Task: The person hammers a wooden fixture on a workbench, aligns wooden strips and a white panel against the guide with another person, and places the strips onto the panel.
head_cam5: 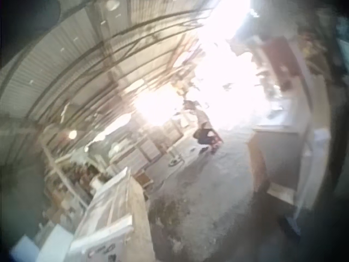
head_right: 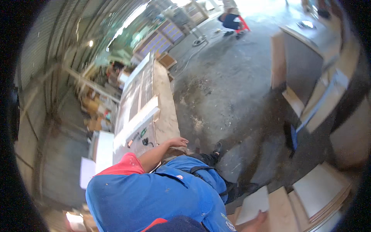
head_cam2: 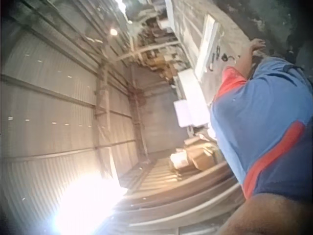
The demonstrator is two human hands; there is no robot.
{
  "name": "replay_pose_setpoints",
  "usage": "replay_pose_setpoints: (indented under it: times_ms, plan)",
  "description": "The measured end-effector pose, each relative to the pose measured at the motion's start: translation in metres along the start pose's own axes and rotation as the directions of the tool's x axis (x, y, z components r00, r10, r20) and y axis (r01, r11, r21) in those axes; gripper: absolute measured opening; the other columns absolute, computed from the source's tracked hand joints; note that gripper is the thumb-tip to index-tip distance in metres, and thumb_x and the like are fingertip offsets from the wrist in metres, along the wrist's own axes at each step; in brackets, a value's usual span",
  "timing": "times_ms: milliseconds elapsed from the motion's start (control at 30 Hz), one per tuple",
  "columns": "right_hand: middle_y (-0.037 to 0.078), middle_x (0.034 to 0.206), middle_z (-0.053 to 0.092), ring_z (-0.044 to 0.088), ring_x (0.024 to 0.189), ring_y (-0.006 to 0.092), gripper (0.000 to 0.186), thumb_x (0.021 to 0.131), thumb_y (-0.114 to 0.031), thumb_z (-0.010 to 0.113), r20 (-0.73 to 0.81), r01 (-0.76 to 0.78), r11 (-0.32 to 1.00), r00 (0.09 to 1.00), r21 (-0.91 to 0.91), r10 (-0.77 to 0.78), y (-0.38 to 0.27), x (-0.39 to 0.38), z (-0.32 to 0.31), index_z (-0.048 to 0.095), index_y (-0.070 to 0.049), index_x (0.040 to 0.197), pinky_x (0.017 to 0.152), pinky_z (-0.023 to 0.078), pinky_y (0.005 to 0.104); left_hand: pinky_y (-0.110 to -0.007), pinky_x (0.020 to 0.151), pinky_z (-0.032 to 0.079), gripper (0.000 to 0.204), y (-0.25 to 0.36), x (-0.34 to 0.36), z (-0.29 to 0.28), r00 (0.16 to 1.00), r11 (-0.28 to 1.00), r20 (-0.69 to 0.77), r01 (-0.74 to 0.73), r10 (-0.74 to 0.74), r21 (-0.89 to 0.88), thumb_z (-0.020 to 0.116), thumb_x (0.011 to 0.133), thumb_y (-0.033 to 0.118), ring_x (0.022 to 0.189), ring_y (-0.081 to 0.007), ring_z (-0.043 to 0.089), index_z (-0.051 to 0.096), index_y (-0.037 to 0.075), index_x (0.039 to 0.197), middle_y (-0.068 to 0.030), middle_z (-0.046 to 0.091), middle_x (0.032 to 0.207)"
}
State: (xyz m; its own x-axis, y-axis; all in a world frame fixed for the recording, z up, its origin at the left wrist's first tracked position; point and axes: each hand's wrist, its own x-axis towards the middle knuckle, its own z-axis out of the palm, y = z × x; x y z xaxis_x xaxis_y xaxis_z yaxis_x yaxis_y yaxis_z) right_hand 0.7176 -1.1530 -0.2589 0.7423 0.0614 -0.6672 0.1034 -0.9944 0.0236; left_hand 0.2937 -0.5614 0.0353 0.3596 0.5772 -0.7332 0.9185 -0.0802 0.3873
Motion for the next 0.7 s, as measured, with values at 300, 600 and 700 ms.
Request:
replay_pose_setpoints:
  times_ms: [300, 600, 700]
  plan:
    - [0.016, 0.086, 0.073, 0.072, 0.079, 0.036, 0.026, 0.068, -0.028, 0.07, -0.054, 0.658, 0.642, 0.68, -0.393, -0.731, -0.389, -0.092, -0.086, 0.077, -0.009, 0.084, 0.073, 0.057, 0.047, -0.038, 0.09, 0.053, 0.06, -0.015, 0.06, -0.062, 0.911, 0.902, -0.239, -0.385, 0.336, -0.197, 0.069, 0.086, 0.035, 0.103, -0.0295, 0.068, 0.057, 0.003, 0.135, -0.0183, 0.07, 0.116]
    - [0.016, 0.075, 0.07, 0.069, 0.07, 0.0368, 0.018, 0.078, -0.025, 0.063, -0.001, 0.868, 0.017, 0.02, -0.497, -1.0, -0.753, -0.298, -0.205, 0.069, -0.008, 0.073, 0.064, 0.054, 0.0485, -0.037, 0.104, 0.044, 0.104, 0.028, 0.129, -0.184, 0.991, 0.465, 0.05, -0.012, 0.121, -0.885, 0.077, 0.08, 0.052, 0.13, -0.0295, 0.05, 0.025, 0.0, 0.154, -0.0205, 0.051, 0.142]
    - [0.015, 0.074, 0.069, 0.069, 0.071, 0.0359, 0.016, 0.081, -0.022, 0.063, -0.013, 0.903, -0.096, -0.111, -0.419, -0.994, -0.842, -0.357, -0.209, 0.064, -0.008, 0.075, 0.062, 0.053, 0.0465, -0.039, 0.089, 0.051, 0.091, 0.048, 0.156, -0.234, 0.866, 0.283, -0.476, -0.501, 0.155, -0.818, 0.076, 0.082, 0.049, 0.108, -0.0304, 0.062, 0.035, -0.002, 0.145, -0.0195, 0.062, 0.113]
